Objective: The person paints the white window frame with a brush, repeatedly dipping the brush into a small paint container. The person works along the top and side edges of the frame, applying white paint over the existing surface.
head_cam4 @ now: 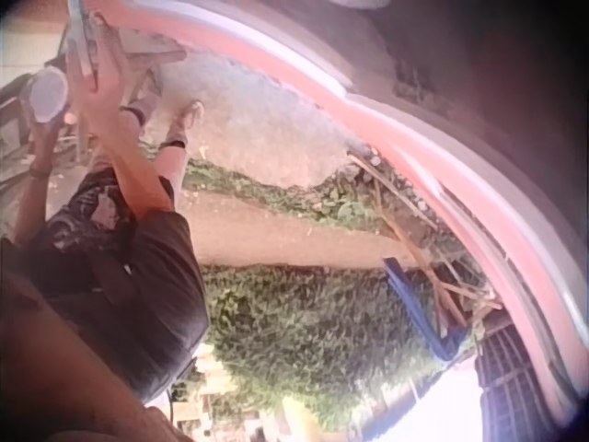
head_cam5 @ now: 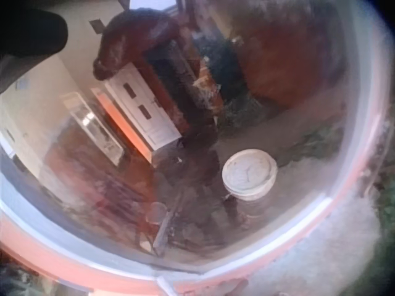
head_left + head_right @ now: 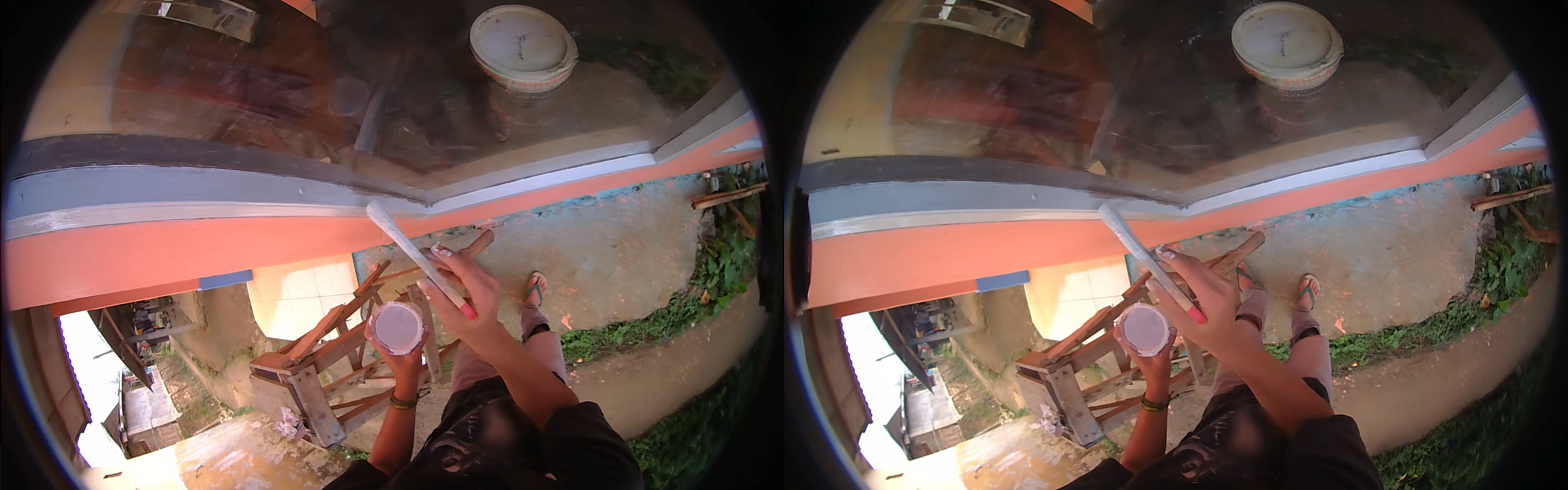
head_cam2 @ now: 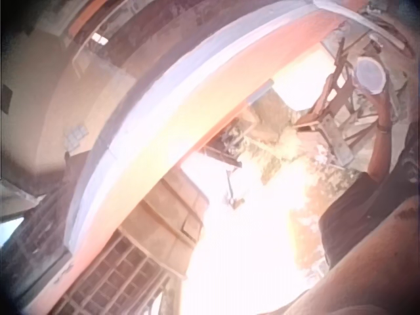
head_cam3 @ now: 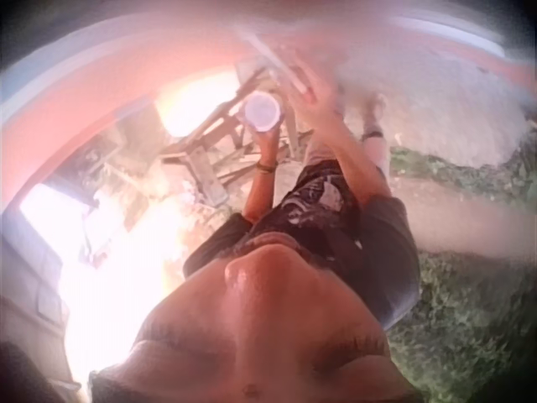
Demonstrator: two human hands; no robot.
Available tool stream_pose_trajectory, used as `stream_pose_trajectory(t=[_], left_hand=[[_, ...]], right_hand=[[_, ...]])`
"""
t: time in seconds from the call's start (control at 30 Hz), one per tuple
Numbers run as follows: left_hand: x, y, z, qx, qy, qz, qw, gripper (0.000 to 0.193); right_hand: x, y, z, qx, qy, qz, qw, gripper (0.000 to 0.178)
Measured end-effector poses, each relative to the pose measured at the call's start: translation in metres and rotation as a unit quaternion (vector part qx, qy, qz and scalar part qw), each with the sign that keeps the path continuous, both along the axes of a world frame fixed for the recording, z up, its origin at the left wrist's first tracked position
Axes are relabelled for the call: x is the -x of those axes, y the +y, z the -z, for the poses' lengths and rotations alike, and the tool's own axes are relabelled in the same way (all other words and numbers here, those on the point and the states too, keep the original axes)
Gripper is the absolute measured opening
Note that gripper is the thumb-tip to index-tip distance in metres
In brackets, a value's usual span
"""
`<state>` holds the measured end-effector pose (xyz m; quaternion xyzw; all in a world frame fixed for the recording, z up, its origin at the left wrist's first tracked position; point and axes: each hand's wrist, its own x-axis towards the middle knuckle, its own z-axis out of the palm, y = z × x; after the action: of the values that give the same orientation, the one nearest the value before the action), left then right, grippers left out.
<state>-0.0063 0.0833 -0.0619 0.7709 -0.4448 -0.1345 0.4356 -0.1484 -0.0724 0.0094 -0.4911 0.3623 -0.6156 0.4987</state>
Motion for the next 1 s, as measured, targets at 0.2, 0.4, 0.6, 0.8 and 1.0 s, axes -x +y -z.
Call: stream_pose_trajectory(t=[0.2, 0.4, 0.6, 0.8, 1.0], left_hand=[[-0.004, 0.009, 0.006, 0.005, 0.046, -0.015, 0.999, 0.110], [-0.002, 0.007, 0.007, -0.014, 0.030, -0.011, 0.999, 0.108], [0.002, 0.004, 0.003, 0.002, 0.051, -0.002, 0.999, 0.106], [0.004, 0.001, 0.000, -0.017, 0.015, 0.008, 1.000, 0.107], [0.005, 0.001, 0.003, -0.019, 0.032, 0.010, 0.999, 0.107]], right_hand=[[-0.002, -0.021, 0.008, 0.140, 0.005, 0.014, 0.990, 0.032], [-0.026, -0.025, 0.012, 0.024, -0.171, -0.034, 0.984, 0.028], [-0.048, -0.016, 0.016, -0.081, -0.304, -0.050, 0.948, 0.027], [-0.059, -0.025, 0.033, -0.118, -0.312, -0.058, 0.941, 0.019], [-0.055, -0.039, 0.053, -0.169, -0.361, -0.087, 0.913, 0.020]])
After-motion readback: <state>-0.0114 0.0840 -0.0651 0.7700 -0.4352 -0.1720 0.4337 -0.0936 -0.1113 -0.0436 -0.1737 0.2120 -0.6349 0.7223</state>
